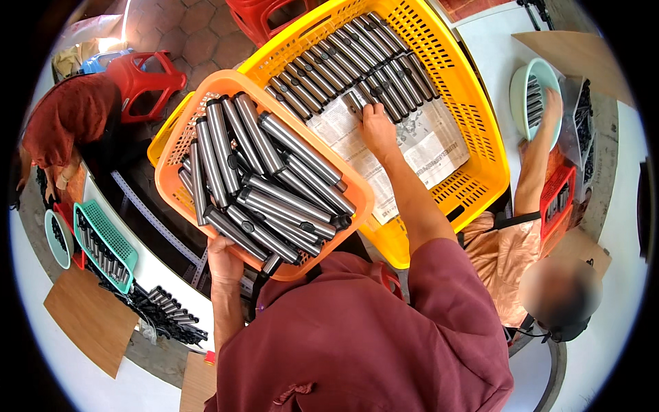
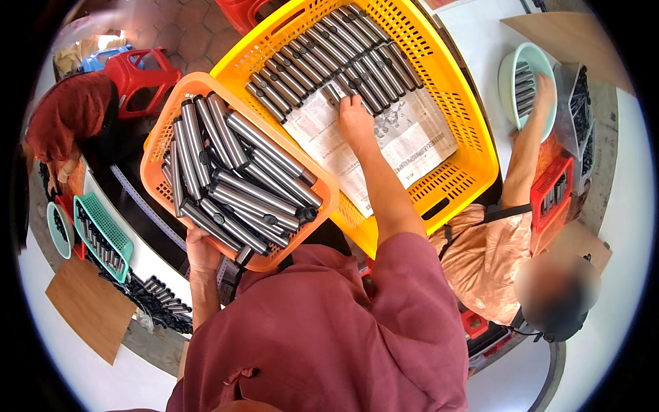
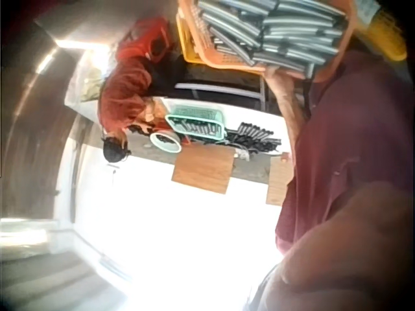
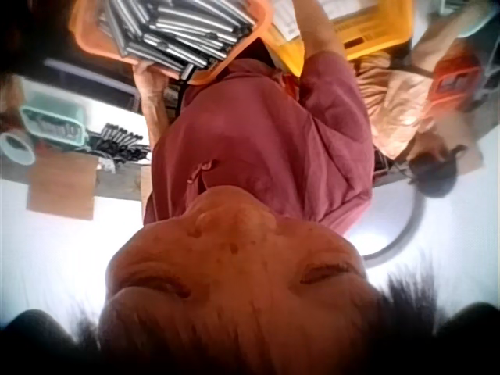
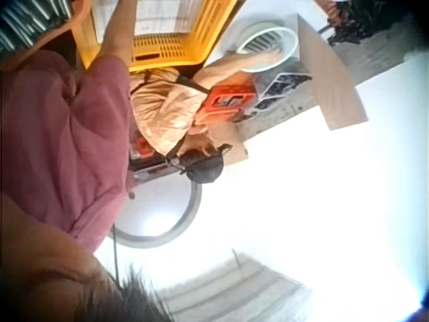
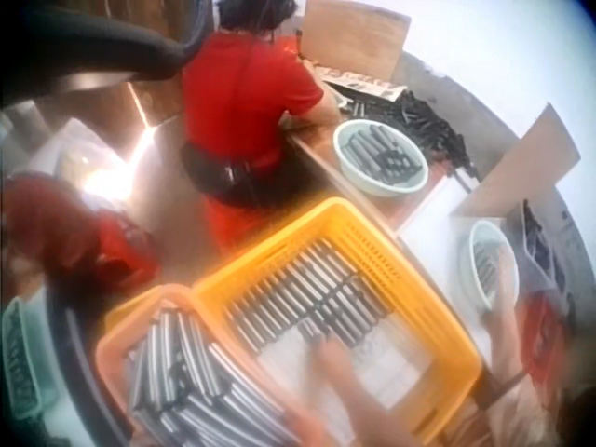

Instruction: The person transfers cylindrical metal parts from an orange basket into a yellow basket lined with newspaper. They place the parts one by one into the yellow basket, arranging them in rows. Another person is visible in the background working at a separate station.

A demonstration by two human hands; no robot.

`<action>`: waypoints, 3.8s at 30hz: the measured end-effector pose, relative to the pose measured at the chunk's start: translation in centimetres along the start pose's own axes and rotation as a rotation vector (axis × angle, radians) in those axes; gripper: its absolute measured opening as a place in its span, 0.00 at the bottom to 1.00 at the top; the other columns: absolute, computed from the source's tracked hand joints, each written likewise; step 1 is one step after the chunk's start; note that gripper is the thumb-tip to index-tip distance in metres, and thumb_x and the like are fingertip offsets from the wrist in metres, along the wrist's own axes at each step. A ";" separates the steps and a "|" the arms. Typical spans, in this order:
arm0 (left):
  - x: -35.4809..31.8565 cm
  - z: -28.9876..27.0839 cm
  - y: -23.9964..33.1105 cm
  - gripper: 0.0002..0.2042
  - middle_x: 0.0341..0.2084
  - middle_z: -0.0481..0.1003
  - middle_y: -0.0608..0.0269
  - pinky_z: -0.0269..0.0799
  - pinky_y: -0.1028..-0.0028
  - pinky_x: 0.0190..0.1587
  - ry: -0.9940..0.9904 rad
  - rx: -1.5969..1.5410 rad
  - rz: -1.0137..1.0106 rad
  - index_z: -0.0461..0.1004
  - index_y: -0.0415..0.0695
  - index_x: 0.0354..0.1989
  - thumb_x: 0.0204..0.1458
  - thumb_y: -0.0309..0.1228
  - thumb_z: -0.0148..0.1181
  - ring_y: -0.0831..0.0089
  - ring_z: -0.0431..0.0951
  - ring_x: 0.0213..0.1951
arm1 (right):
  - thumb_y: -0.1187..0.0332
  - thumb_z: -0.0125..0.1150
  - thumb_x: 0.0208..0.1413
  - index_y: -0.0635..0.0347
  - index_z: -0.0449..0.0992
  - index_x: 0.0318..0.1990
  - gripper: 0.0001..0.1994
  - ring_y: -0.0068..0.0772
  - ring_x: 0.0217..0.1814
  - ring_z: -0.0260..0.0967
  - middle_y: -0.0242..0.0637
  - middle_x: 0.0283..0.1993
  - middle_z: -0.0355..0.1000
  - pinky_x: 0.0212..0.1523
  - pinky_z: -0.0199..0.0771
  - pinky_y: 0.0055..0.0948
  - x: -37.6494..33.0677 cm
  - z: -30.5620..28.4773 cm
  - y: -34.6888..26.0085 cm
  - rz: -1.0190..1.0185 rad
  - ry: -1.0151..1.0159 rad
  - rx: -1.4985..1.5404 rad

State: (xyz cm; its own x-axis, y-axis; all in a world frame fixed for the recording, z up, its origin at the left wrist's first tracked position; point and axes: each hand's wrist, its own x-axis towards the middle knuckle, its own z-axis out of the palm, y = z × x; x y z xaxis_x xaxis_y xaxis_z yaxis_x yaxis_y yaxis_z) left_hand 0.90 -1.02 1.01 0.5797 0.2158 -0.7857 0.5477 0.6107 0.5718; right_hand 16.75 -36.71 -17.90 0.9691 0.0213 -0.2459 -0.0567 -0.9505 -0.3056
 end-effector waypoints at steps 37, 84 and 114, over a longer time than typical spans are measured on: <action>-0.6 1.2 1.5 0.17 0.25 0.75 0.60 0.73 0.72 0.27 -0.122 0.097 -0.017 0.70 0.36 0.39 0.36 0.20 0.45 0.71 0.75 0.24 | 0.63 0.58 0.56 0.63 0.69 0.37 0.11 0.42 0.26 0.74 0.41 0.25 0.73 0.26 0.73 0.39 -5.2 -20.3 -18.6 -0.475 -0.076 0.278; -1.0 1.8 0.4 0.17 0.29 0.75 0.62 0.73 0.72 0.33 0.042 0.008 0.012 0.71 0.36 0.40 0.39 0.18 0.45 0.69 0.76 0.29 | 0.60 0.56 0.55 0.65 0.68 0.38 0.15 0.49 0.35 0.75 0.48 0.40 0.68 0.33 0.78 0.43 -4.2 1.0 0.0 0.047 -0.115 -0.099; -0.7 1.4 0.1 0.17 0.31 0.77 0.58 0.75 0.72 0.37 0.026 -0.042 -0.001 0.73 0.34 0.39 0.38 0.19 0.46 0.67 0.77 0.32 | 0.56 0.57 0.54 0.64 0.74 0.31 0.16 0.53 0.39 0.74 0.53 0.36 0.73 0.37 0.74 0.47 -4.7 0.6 -1.5 0.126 -0.240 0.128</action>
State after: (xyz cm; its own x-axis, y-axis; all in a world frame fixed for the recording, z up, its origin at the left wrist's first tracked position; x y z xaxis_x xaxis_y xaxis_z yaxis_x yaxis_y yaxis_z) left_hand 1.37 -2.16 1.91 0.5625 0.2345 -0.7928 0.5228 0.6420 0.5608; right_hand 12.10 -35.16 -16.85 0.8691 -0.0069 -0.4946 -0.2173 -0.9036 -0.3692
